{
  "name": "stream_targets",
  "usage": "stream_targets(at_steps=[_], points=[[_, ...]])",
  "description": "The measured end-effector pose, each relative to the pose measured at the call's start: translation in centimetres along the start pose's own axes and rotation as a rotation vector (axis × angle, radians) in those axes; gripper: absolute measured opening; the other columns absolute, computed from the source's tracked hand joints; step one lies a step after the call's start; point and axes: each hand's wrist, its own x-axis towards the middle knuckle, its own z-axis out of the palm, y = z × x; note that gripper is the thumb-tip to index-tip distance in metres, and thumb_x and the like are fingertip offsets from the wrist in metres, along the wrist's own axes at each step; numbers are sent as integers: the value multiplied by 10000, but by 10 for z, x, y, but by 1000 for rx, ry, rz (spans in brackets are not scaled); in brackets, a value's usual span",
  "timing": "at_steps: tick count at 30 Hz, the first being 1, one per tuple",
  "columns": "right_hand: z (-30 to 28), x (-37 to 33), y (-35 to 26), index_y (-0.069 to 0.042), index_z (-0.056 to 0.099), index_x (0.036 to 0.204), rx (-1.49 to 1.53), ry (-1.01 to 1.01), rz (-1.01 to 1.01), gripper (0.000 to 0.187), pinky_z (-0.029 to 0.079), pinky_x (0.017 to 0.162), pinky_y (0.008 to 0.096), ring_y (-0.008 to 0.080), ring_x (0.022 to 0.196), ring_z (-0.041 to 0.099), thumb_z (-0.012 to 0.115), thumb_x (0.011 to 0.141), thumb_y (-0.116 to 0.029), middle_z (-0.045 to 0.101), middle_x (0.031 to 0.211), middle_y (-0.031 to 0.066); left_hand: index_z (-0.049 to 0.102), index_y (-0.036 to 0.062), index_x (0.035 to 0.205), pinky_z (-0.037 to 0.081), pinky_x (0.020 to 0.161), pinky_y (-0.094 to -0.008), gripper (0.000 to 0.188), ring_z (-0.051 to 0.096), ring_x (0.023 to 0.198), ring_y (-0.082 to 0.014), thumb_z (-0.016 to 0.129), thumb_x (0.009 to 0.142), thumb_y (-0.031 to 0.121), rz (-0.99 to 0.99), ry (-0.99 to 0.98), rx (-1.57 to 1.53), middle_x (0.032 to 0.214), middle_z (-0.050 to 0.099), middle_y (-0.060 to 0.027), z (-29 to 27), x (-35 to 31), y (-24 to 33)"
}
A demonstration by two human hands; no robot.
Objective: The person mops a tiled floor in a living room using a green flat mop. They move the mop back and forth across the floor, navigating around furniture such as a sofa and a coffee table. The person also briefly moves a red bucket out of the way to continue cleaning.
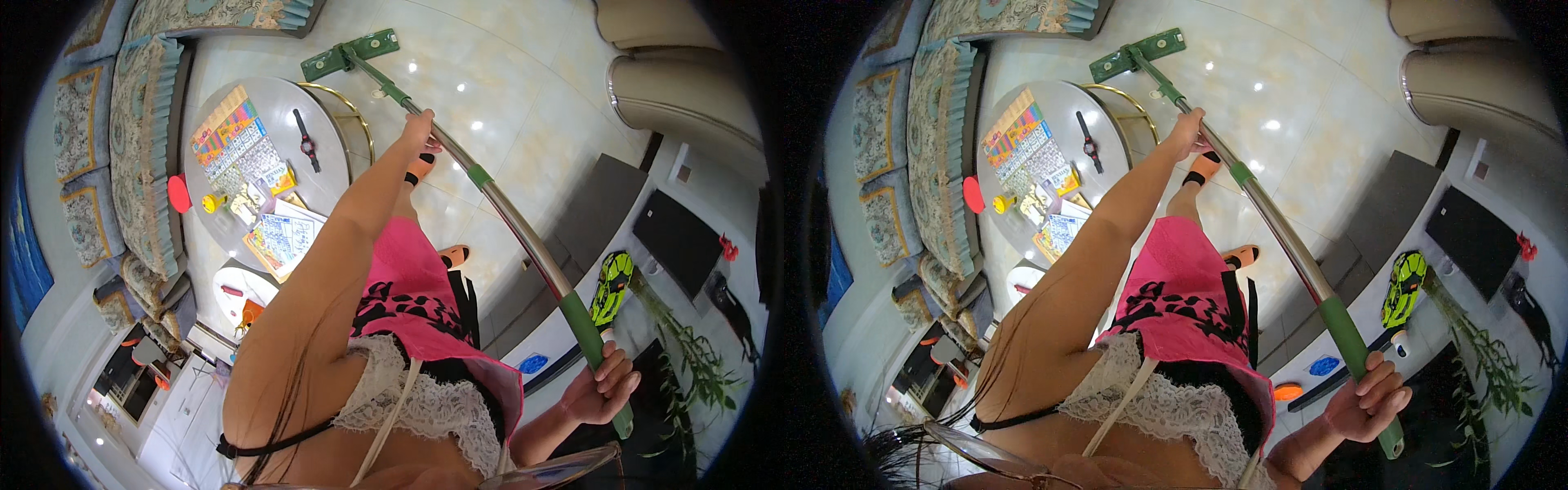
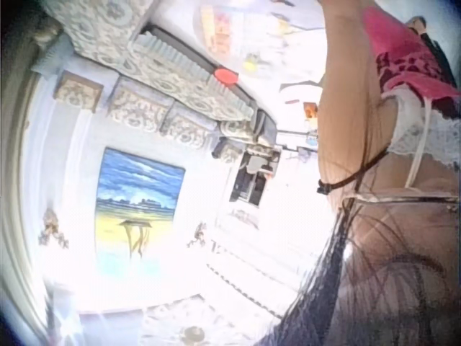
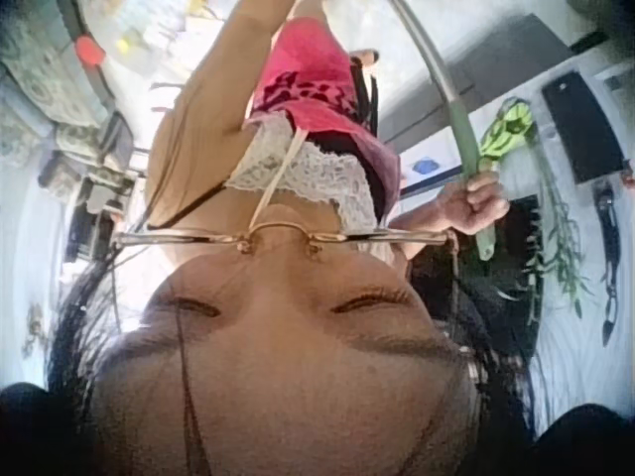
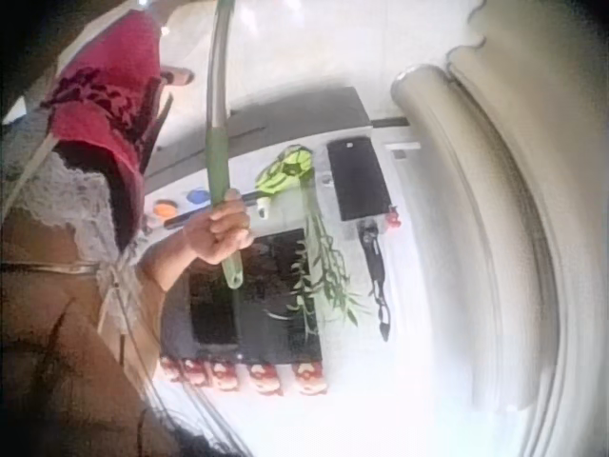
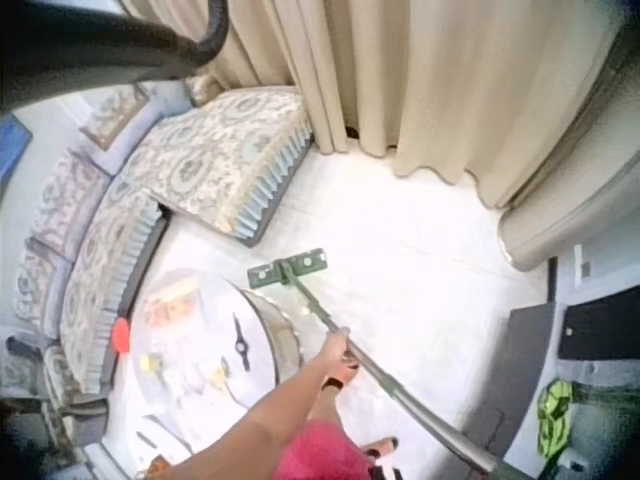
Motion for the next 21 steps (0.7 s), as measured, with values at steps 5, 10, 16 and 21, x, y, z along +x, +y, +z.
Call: stream_targets(at_steps=[5, 10, 16, 21], points=[[-112, -64, -50, -160, 260, 560, -40, 79, -77, 337, 305, 701, 298, 93, 538, 303, 382, 874, -155, 241, 520, -20, 124, -16, 1118, 491, 458, -400, 540, 479, 465, -226, 370, 811, 352, -31, -112, 232, 691, 529, -170, 93, -53, -89], [-271, -154, -148, -125, 295, 554, -290, -143, -225, 334, 313, 664, 274, 91, 530, 326, 457, 836, -204, 293, 510, -26, 120, -16, 1098, 495, 440, -413, 604, 468, 417, -227, 311, 808, 478, -100, -396, 323, 693, 568, -165, 201, -145, -241], [-323, -262, -235, -120, 474, 694, -344, 77, -465, 213, 350, 578, 328, 130, 559, 427, 500, 798, -303, 404, 567, -14, 175, -39, 1072, 513, 498, -429, 544, 550, 507, -278, 311, 827, 427, -317, -607, 337, 753, 567, -187, 297, -256, -368], [-345, -311, -232, -135, 430, 619, -347, 307, -533, 270, 363, 530, 316, 151, 509, 424, 527, 781, -327, 387, 537, -17, 395, -17, 849, 519, 636, -435, 228, 586, 673, -304, 440, 789, 198, -372, -615, -181, 784, 543, -167, 309, -240, -427]])
